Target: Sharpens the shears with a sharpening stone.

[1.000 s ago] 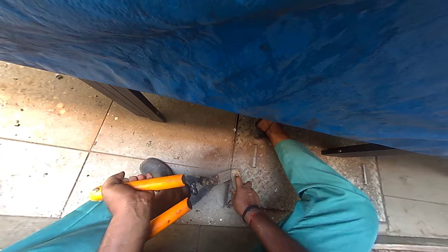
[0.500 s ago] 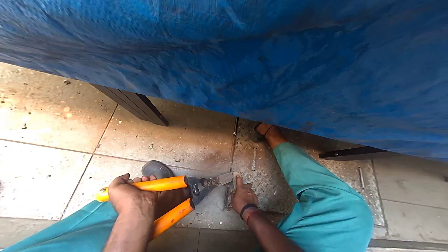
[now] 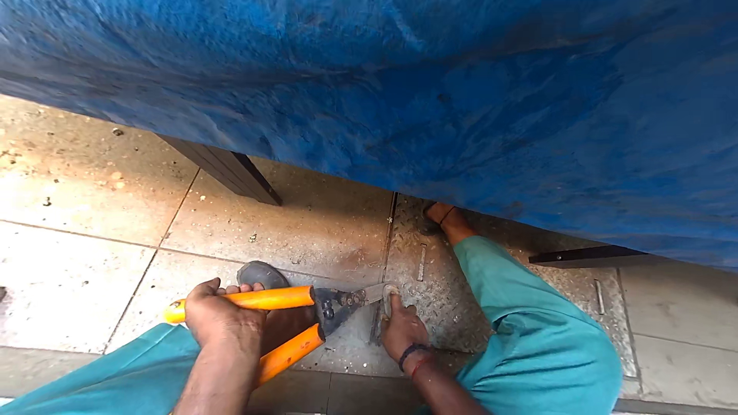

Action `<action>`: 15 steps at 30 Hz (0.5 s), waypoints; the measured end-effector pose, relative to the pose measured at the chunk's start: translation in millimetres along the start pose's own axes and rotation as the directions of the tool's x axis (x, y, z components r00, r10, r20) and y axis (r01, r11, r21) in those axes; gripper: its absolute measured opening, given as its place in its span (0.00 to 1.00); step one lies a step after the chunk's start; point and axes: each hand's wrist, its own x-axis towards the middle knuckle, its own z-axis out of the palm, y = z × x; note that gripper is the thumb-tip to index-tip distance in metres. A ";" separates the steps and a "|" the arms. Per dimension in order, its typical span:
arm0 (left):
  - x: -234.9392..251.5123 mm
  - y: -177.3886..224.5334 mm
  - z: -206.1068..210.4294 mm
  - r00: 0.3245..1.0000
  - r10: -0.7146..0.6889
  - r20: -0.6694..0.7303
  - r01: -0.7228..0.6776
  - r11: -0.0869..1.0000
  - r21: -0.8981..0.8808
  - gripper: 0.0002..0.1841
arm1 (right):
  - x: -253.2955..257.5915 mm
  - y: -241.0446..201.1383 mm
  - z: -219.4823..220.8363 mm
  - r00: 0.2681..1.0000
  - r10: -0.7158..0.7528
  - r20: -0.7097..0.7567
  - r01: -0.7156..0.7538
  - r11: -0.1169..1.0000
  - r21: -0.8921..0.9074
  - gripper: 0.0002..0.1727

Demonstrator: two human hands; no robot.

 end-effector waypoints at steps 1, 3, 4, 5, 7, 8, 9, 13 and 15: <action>-0.1 -0.5 -3.2 1.000 -0.001 -0.002 0.001 1.000 0.006 0.09 | -11.3 -3.4 0.5 1.000 -0.024 0.006 0.024 1.000 -0.014 0.39; 0.9 -0.6 -2.4 1.000 -0.002 0.008 0.002 1.000 0.008 0.09 | -22.8 -7.9 -4.7 0.998 -0.055 0.023 0.055 0.998 -0.030 0.39; 0.1 -0.2 -0.9 1.000 -0.003 0.009 0.003 1.000 0.013 0.09 | -22.9 -7.3 -5.7 0.998 -0.061 0.023 0.062 0.998 -0.031 0.39; -1.5 0.1 -0.6 1.000 -0.003 0.010 0.003 1.000 0.021 0.10 | -19.7 -4.6 -3.2 0.998 -0.062 0.017 0.063 0.997 -0.032 0.39; -3.0 -0.3 -1.9 1.000 -0.002 0.007 0.002 1.000 0.028 0.09 | -3.6 2.0 3.1 1.000 -0.027 0.011 0.027 1.000 -0.014 0.38; -2.2 -1.2 -1.6 1.000 0.001 0.004 -0.001 1.000 0.025 0.08 | 8.9 3.9 2.2 1.000 -0.003 0.008 0.003 1.000 -0.004 0.38; -0.4 -1.5 -1.2 1.000 0.005 -0.001 -0.005 1.000 0.019 0.08 | 20.0 4.0 -0.4 1.000 0.010 0.008 -0.010 1.000 0.000 0.37; 2.9 -2.1 -4.4 1.000 0.003 -0.004 -0.003 1.000 0.013 0.08 | 10.1 -1.1 -4.6 0.999 -0.030 0.010 0.030 1.000 -0.003 0.38; 3.4 -2.3 -3.4 1.000 0.006 -0.001 -0.006 1.000 0.017 0.09 | -15.3 -8.7 -9.7 0.995 -0.098 0.022 0.099 0.995 -0.010 0.39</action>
